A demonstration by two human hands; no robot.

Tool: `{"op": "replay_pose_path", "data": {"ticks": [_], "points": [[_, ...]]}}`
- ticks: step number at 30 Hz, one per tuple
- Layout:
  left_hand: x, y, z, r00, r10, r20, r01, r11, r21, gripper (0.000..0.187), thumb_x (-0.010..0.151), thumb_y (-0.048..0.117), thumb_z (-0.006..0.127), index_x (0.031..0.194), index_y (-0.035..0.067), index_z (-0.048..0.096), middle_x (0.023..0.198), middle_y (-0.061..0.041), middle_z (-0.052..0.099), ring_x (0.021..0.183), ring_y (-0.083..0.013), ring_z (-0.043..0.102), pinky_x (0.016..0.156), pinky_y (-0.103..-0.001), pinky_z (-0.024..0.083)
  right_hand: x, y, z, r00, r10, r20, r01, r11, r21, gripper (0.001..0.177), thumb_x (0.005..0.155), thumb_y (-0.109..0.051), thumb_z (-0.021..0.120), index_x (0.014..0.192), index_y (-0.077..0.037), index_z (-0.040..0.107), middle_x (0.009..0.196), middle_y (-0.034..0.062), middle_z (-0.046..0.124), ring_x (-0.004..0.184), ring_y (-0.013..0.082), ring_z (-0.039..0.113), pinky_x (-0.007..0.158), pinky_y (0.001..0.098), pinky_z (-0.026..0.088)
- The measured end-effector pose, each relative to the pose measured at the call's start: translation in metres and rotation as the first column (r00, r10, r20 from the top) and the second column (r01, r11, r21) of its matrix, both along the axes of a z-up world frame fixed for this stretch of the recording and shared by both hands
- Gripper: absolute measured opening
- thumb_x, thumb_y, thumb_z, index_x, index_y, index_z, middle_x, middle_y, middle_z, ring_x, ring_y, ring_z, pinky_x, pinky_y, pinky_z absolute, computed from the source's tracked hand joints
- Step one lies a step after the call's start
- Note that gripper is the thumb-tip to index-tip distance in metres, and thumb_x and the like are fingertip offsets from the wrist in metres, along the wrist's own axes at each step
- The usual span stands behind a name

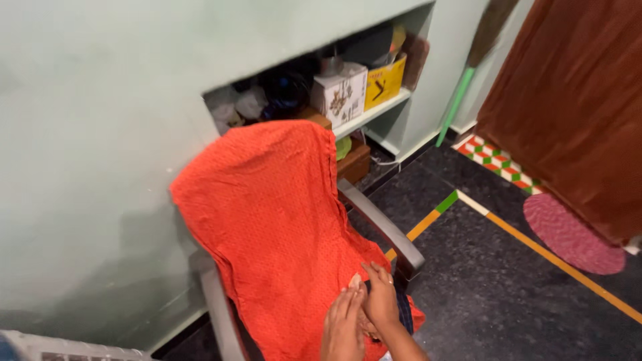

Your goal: The person assembles a table fan by attaching the front grill, inserting the fan blades, securing the hub cap, and attaching the rear grill. They also wipe the fan components with a cloth during the process.

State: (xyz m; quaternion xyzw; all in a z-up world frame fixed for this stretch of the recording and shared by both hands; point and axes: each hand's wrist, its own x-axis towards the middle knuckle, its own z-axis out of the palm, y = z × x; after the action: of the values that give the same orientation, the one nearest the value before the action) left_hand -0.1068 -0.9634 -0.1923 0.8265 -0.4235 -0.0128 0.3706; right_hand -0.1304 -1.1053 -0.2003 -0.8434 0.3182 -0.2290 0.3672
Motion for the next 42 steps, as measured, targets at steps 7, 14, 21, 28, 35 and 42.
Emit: {"op": "replay_pose_path", "data": {"ticks": [7, 14, 21, 28, 35, 42], "points": [[0.014, -0.038, -0.076, 0.966, 0.100, -0.240, -0.040, 0.969, 0.245, 0.068, 0.085, -0.003, 0.059, 0.150, 0.007, 0.042, 0.160, -0.017, 0.034, 0.150, -0.0364, 0.027, 0.119, -0.051, 0.023, 0.002, -0.026, -0.146, 0.960, 0.099, -0.262, -0.106, 0.994, -0.015, 0.057, 0.086, -0.021, 0.068, 0.142, -0.023, 0.058, 0.145, 0.0106, 0.052, 0.136, 0.0324, 0.046, 0.110, 0.0452, 0.040], [0.001, -0.054, -0.126, 0.949, 0.166, -0.270, -0.147, 0.985, 0.089, 0.070, 0.083, 0.001, 0.060, 0.151, 0.003, 0.042, 0.153, -0.027, 0.037, 0.144, -0.0442, 0.032, 0.118, -0.049, 0.029, -0.020, -0.030, -0.192, 0.865, 0.185, -0.466, -0.228, 0.973, -0.036, 0.050, 0.086, -0.023, 0.068, 0.136, -0.030, 0.064, 0.136, 0.0076, 0.061, 0.135, 0.0270, 0.046, 0.117, 0.0654, 0.013], [0.030, -0.082, -0.080, 0.749, 0.358, -0.558, -0.472, 0.879, -0.070, 0.067, 0.100, 0.045, 0.052, 0.153, 0.006, 0.040, 0.155, -0.023, 0.042, 0.145, -0.0398, 0.040, 0.118, -0.045, 0.032, -0.002, -0.053, -0.031, 0.954, 0.120, 0.274, -0.142, 0.988, 0.062, 0.027, 0.088, -0.010, 0.071, 0.115, -0.009, 0.072, 0.106, 0.0145, 0.067, 0.103, 0.0310, 0.068, 0.093, 0.0389, 0.054], [0.046, -0.082, 0.098, 0.233, -0.085, -0.969, -0.654, 0.724, -0.220, 0.072, 0.097, 0.051, 0.042, 0.160, 0.021, 0.026, 0.150, -0.006, 0.046, 0.128, -0.0284, 0.055, 0.098, -0.047, 0.051, -0.015, -0.038, 0.173, 0.839, 0.200, 0.505, -0.243, 0.970, 0.020, 0.031, 0.086, 0.000, 0.071, 0.117, -0.005, 0.072, 0.105, 0.0121, 0.064, 0.099, 0.0244, 0.068, 0.086, 0.0322, 0.055], [0.022, -0.042, 0.269, 0.554, -0.391, -0.735, -0.614, 0.404, -0.678, 0.070, 0.094, 0.015, 0.063, 0.157, 0.009, 0.033, 0.131, -0.015, 0.062, 0.113, -0.0211, 0.064, 0.095, -0.040, 0.053, -0.037, 0.021, 0.312, 0.636, 0.371, 0.677, -0.436, 0.896, -0.082, 0.046, 0.086, 0.011, 0.058, 0.130, -0.002, 0.061, 0.119, 0.0116, 0.061, 0.112, 0.0221, 0.066, 0.095, 0.0312, 0.053], [-0.014, 0.066, 0.379, 0.811, -0.304, -0.499, -0.469, 0.170, -0.866, 0.052, 0.091, -0.003, 0.063, 0.142, -0.004, 0.052, 0.133, -0.011, 0.064, 0.118, -0.0148, 0.065, 0.102, -0.031, 0.053, -0.052, 0.102, 0.385, 0.566, 0.440, 0.697, -0.580, 0.813, -0.042, 0.045, 0.094, 0.007, 0.057, 0.139, -0.002, 0.057, 0.114, 0.0100, 0.063, 0.098, 0.0186, 0.060, 0.085, 0.0302, 0.051]]}}
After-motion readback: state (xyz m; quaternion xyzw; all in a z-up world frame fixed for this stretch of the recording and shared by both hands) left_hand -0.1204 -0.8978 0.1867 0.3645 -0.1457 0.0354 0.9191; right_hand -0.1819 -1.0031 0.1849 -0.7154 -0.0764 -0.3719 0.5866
